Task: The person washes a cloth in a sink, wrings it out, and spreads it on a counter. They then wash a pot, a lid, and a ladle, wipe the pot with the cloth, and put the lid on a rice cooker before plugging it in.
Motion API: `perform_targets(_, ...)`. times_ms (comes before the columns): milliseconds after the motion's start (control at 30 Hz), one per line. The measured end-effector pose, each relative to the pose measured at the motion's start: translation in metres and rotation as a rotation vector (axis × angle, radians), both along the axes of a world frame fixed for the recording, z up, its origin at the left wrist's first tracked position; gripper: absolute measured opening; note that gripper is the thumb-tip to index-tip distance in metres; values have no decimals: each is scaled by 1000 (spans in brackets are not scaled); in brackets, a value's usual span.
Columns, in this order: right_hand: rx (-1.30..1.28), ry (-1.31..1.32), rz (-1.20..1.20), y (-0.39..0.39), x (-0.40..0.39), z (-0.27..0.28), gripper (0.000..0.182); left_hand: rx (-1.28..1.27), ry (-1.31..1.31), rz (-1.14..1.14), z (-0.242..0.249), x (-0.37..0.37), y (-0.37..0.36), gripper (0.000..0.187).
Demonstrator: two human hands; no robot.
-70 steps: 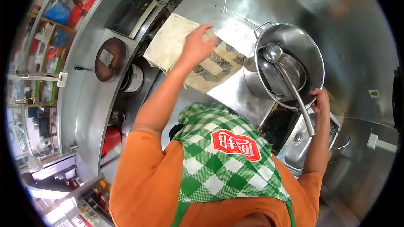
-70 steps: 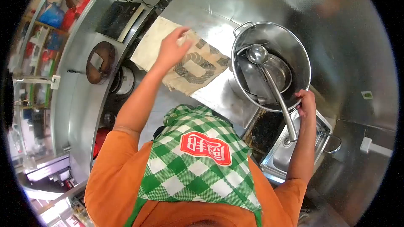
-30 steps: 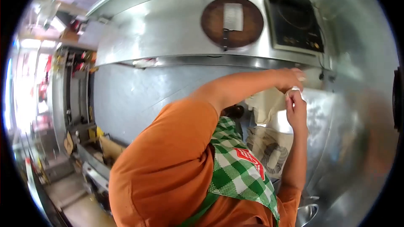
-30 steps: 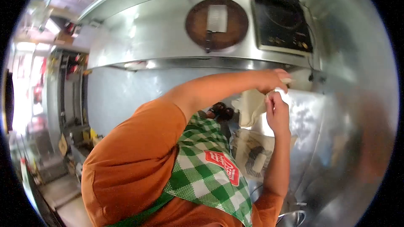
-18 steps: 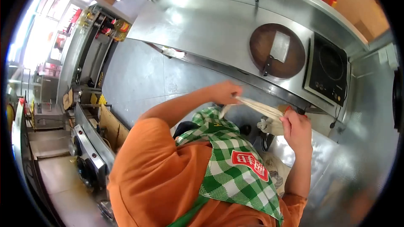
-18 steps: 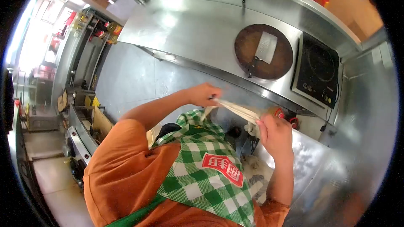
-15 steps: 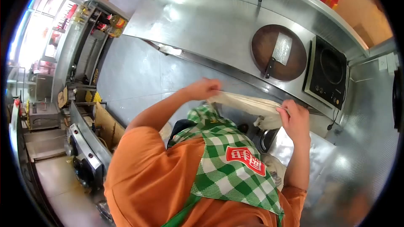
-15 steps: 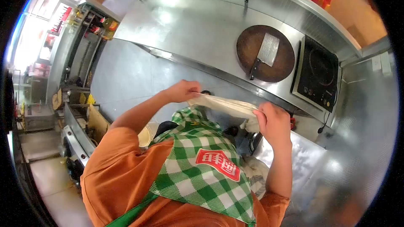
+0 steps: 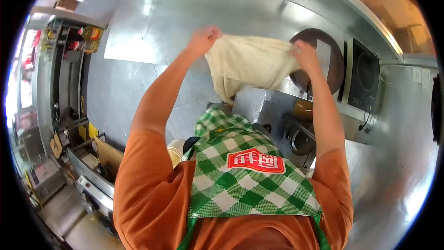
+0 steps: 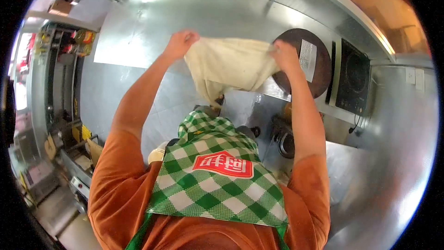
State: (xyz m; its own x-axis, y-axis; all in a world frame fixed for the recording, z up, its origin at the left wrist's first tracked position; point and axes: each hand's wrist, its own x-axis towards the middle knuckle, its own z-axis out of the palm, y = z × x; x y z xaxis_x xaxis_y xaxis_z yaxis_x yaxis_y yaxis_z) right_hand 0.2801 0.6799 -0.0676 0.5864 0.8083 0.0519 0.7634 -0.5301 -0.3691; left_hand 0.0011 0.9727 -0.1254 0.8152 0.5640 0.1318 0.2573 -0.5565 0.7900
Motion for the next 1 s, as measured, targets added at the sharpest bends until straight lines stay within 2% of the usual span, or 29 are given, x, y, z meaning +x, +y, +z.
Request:
perform_targets(67,45,-126,-41,26,32,-33,26,-74,123,95,-30,53,39,25)
perform_targets(167,159,-433,-85,31,28,-70,34,184,341,335,-62,92,48,32)
perform_targets(233,-56,-462,86,6,9,-77,44,413,327,60,-59,88,4,42)
perform_targets(267,-86,-350,101,-8,-10,-98,48,532,299,-84,-51,75,-13,47)
perform_targets(300,-114,-322,119,-22,-34,-117,53,537,323,-130,-57,56,-39,53)
perform_targets(367,-270,-102,30,-40,-77,-126,80,490,446,-236,-73,18,-91,67)
perform_targets(400,-304,-81,3,-45,-85,-130,83,443,547,-292,-77,6,-107,76)
perform_targets(533,-368,38,-54,-58,-78,-146,92,559,697,-282,-106,18,-97,91)
perform_targets(567,-338,72,-58,-56,-73,-142,93,666,663,-281,-117,23,-86,93)
perform_targets(600,-276,40,-54,-53,-68,-152,94,600,725,-289,-102,39,-77,96)
perform_targets(633,-239,39,-55,-47,-62,-153,94,641,794,-305,-96,53,-69,100)
perform_targets(733,-261,42,-58,-36,-44,-155,93,616,867,-304,-88,83,-55,105)
perform_targets(767,-288,16,-56,-36,-45,-152,90,618,866,-320,-85,85,-56,104)
perform_targets(800,-287,-39,-72,-39,-48,-153,75,649,797,-337,-86,84,-55,104)
perform_targets(833,-126,-16,-125,-43,-55,-164,61,632,785,-355,-76,83,-61,100)
perform_targets(867,-112,-93,-119,-55,-70,-147,53,674,763,-366,-79,74,-61,95)
perform_targets(900,-65,-161,-100,-74,-85,-133,60,698,754,-371,-78,67,-65,92)
perform_targets(933,-59,32,-112,-77,-91,-132,55,671,852,-449,-86,73,-58,90)
perform_targets(1000,71,294,-120,-139,-116,-93,45,656,789,-462,-75,57,-78,84)
